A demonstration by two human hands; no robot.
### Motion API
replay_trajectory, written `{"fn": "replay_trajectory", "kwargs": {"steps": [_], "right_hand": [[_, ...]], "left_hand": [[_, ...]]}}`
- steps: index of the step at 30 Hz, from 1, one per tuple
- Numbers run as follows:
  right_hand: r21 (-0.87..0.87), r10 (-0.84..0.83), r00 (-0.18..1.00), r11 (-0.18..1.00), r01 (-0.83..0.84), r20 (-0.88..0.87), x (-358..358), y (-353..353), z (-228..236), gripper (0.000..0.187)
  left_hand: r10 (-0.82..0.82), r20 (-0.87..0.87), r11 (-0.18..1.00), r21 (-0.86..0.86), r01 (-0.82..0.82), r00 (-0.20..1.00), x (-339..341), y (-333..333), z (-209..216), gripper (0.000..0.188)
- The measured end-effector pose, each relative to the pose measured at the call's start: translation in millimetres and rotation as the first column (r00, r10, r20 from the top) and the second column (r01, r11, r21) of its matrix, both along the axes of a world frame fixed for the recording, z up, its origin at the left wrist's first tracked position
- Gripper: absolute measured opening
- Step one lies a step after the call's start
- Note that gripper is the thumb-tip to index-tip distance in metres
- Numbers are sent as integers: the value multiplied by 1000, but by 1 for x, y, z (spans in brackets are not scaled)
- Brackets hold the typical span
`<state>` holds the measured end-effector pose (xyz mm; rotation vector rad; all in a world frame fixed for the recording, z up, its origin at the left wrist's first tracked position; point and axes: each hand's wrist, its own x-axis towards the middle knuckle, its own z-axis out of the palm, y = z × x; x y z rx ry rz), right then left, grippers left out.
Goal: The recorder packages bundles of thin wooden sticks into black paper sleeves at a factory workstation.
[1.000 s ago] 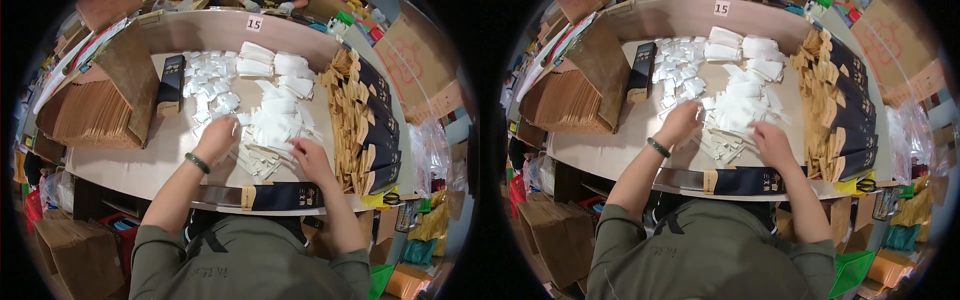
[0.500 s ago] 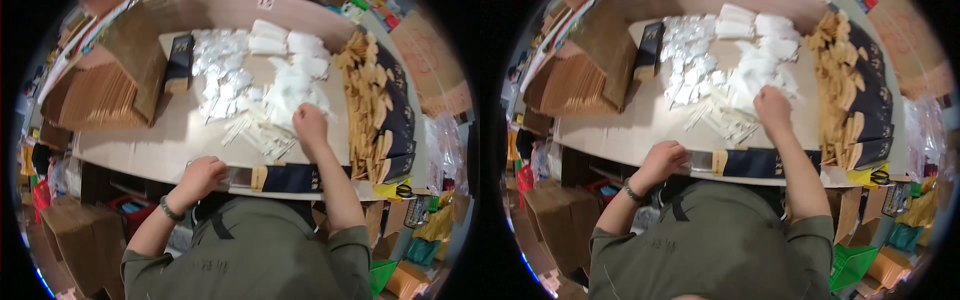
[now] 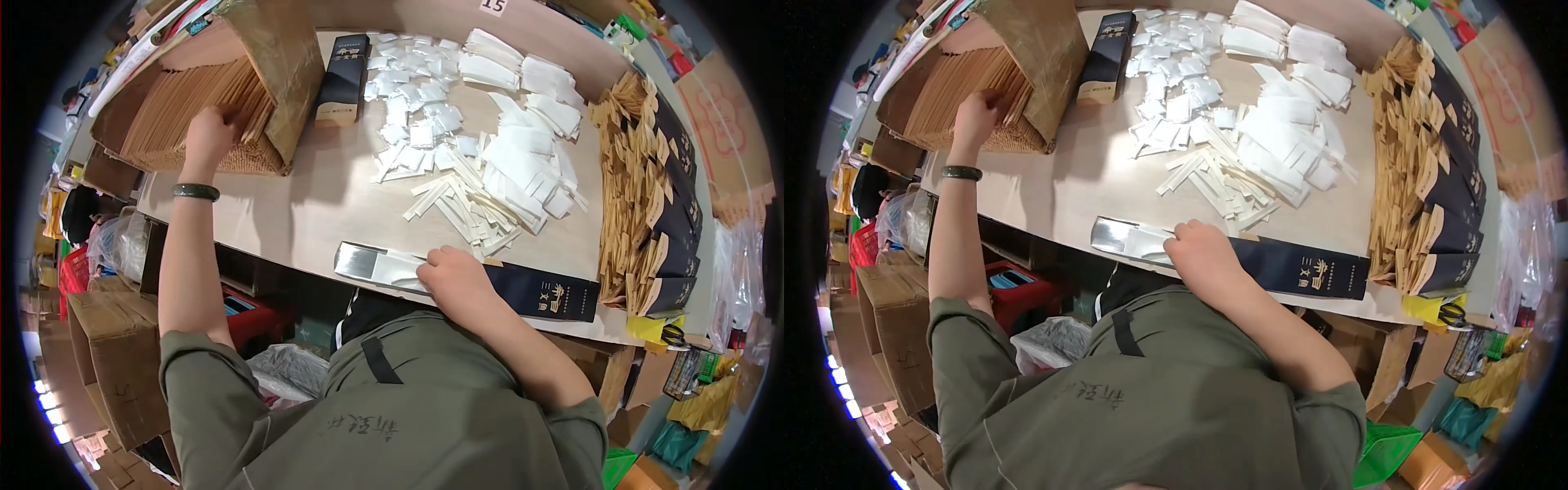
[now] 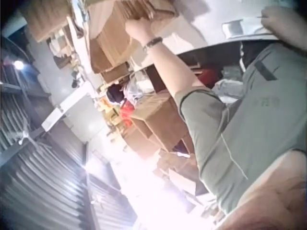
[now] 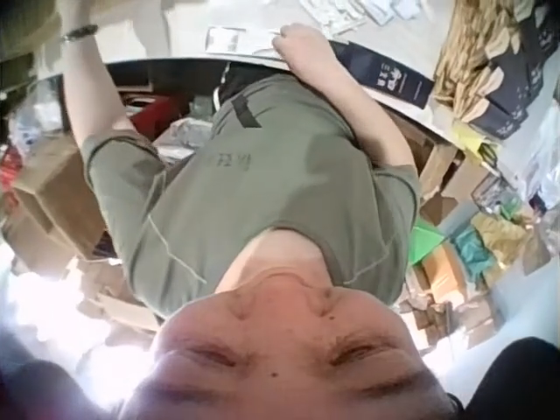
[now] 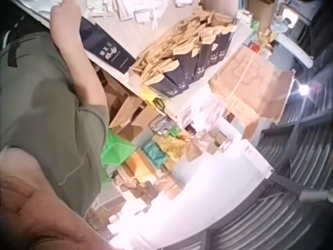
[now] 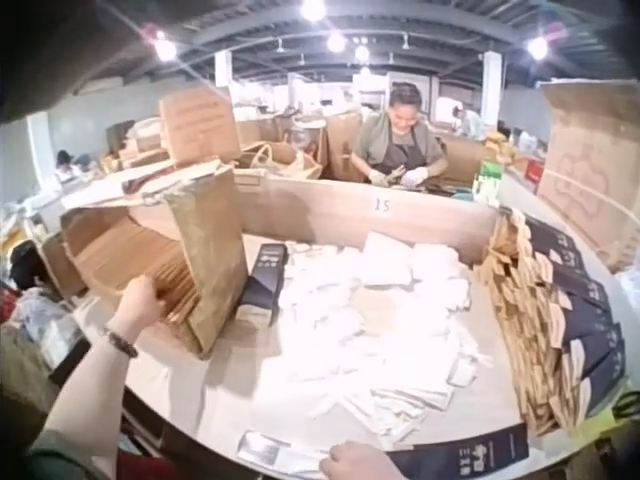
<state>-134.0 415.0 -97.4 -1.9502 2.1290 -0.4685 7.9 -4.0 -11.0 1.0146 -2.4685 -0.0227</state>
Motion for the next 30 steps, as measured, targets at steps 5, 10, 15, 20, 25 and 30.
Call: {"fn": "replay_trajectory", "kwargs": {"steps": [5,10,15,20,25,30], "right_hand": [[-21,-200,937,977,214,286,7,-7,-13,13],[-136,-201,971,966,218,131,4,-1,-6,17],[-251,-199,968,940,232,152,-7,20,2,12],[-263,-182,967,938,225,177,-5,37,1,10],[-291,-203,962,924,249,180,-10,41,-2,10],[-290,-212,956,919,265,202,-15,50,-2,20]], "left_hand": [[-170,71,981,106,162,983,-18,-20,-8,25],[-116,323,918,397,-23,939,-37,-6,17,26],[-19,124,989,146,1,992,-30,-4,6,20],[-76,239,989,141,42,968,-28,5,5,23],[54,149,998,32,-60,987,-35,3,24,20],[88,-136,995,-43,-94,987,3,10,20,28]]}}
